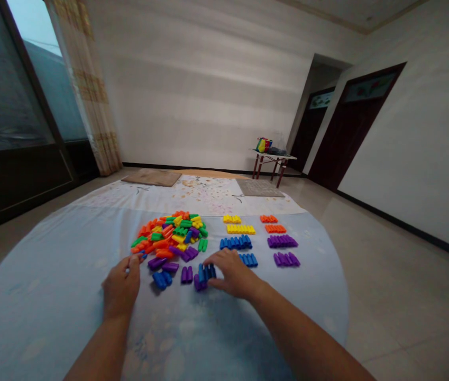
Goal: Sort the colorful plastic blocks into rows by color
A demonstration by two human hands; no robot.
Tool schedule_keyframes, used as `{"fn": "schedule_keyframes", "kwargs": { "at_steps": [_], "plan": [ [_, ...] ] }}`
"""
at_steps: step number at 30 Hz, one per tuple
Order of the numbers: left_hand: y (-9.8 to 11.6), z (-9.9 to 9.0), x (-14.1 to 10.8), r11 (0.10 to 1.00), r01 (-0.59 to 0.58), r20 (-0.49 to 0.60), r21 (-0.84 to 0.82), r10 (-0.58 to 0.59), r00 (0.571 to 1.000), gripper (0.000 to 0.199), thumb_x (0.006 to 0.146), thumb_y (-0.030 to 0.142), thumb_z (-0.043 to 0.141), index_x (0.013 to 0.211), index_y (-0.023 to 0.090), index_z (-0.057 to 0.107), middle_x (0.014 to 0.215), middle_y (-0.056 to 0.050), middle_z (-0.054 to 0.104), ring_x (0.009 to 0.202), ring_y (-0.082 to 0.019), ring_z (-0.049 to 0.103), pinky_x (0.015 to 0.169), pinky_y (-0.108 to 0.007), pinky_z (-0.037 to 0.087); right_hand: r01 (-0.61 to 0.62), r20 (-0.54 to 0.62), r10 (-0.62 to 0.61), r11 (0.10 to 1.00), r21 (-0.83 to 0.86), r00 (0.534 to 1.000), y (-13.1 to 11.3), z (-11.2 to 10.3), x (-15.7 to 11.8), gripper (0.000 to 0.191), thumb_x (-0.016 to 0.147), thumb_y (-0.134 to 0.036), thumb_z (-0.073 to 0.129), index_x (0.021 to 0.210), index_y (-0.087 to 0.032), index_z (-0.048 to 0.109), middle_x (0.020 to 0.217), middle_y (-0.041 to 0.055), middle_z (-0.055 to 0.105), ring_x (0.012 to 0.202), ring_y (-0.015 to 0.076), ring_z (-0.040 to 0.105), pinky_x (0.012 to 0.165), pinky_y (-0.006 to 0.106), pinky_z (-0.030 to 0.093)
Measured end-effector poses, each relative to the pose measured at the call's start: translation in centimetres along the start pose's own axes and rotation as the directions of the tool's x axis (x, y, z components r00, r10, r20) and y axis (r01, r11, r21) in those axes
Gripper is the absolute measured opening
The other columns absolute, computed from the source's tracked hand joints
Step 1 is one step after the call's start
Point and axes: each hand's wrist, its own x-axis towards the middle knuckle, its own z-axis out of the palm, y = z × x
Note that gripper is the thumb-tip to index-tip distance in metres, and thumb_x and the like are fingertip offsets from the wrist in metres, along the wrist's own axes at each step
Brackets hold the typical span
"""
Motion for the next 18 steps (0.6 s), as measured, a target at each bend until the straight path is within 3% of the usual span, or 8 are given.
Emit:
{"fn": "schedule_keyframes", "kwargs": {
  "at_steps": [4,7,18],
  "plan": [
    [0.3,0.0,0.0,1.0,0.011,0.009,0.022,-0.011,1.0,0.044,0.082,0.045,0.031,0.093,0.02,0.066,0.094,-0.007,0.07,0.09,-0.022,0.061,0.075,-0.03,0.045,-0.173,-0.013,0.173,0.983,-0.053,0.985,4.2,-1.9,-0.2,0.042,0.071,-0.023,0.069,0.111,-0.021,0.057,0.113,0.0069,0.061,0.106,0.0245,0.049,0.088,0.039,0.031],
    [0.5,0.0,0.0,0.999,0.002,-0.004,0.037,-0.002,1.0,0.044,0.083,0.045,0.031,0.092,0.02,0.066,0.094,-0.007,0.07,0.091,-0.021,0.061,0.075,-0.03,0.045,-0.24,0.015,0.241,0.969,-0.063,0.97,5.8,-2.2,-0.2,0.043,0.071,-0.023,0.069,0.112,-0.021,0.058,0.114,0.007,0.061,0.107,0.0252,0.05,0.09,0.04,0.032],
    [0.5,-0.1,-0.2,1.0,-0.015,-0.015,-0.003,0.015,1.0,0.043,0.083,0.044,0.032,0.091,0.02,0.067,0.092,-0.006,0.07,0.086,-0.02,0.062,0.076,-0.03,0.044,-0.271,0.074,0.277,0.959,-0.081,0.958,6.0,-1.8,0.1,0.044,0.07,-0.025,0.067,0.113,-0.021,0.06,0.116,0.0079,0.061,0.109,0.0271,0.05,0.092,0.043,0.033]
  ]
}}
